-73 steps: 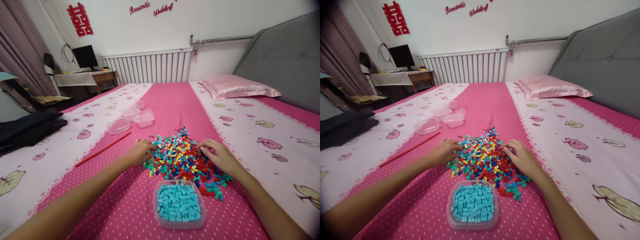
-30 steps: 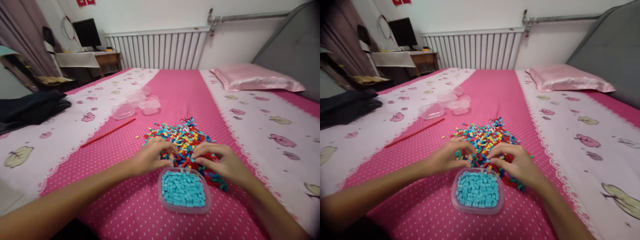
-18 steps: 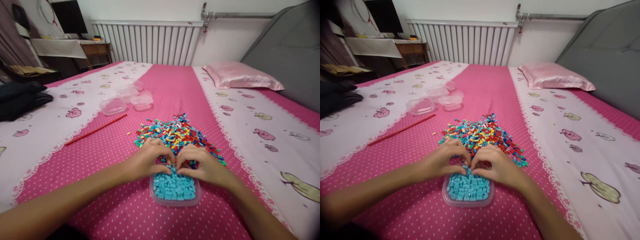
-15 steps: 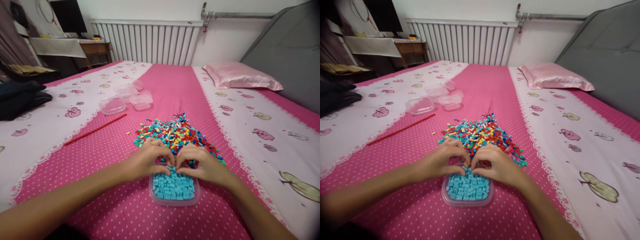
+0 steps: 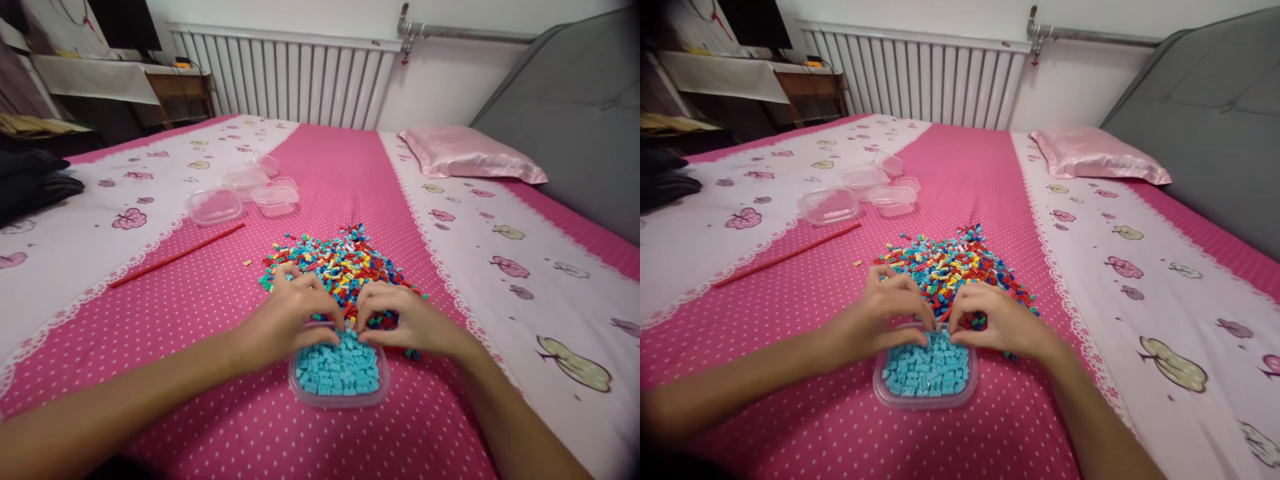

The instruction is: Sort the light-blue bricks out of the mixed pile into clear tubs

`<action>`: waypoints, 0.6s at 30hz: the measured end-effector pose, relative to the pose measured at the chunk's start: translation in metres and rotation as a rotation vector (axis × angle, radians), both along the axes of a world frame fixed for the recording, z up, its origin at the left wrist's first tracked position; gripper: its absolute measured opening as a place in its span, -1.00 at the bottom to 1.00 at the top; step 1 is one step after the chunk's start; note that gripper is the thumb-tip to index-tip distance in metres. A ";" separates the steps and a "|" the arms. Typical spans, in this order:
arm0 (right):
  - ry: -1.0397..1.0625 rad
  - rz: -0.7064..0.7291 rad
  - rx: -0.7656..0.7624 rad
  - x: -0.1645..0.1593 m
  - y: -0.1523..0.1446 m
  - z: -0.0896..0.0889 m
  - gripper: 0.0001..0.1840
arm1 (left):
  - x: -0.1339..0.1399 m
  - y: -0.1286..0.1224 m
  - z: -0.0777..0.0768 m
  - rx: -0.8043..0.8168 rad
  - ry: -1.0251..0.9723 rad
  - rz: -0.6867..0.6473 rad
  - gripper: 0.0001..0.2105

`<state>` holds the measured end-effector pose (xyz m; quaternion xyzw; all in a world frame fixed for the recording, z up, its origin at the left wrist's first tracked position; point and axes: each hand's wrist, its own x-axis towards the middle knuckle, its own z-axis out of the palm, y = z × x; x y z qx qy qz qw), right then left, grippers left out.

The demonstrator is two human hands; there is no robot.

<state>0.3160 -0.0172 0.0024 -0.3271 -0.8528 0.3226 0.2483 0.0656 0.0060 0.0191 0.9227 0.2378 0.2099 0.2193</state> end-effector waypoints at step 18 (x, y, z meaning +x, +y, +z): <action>-0.053 -0.021 -0.051 -0.003 -0.004 -0.001 -0.86 | -0.085 0.076 -0.048 0.241 0.207 0.457 -0.82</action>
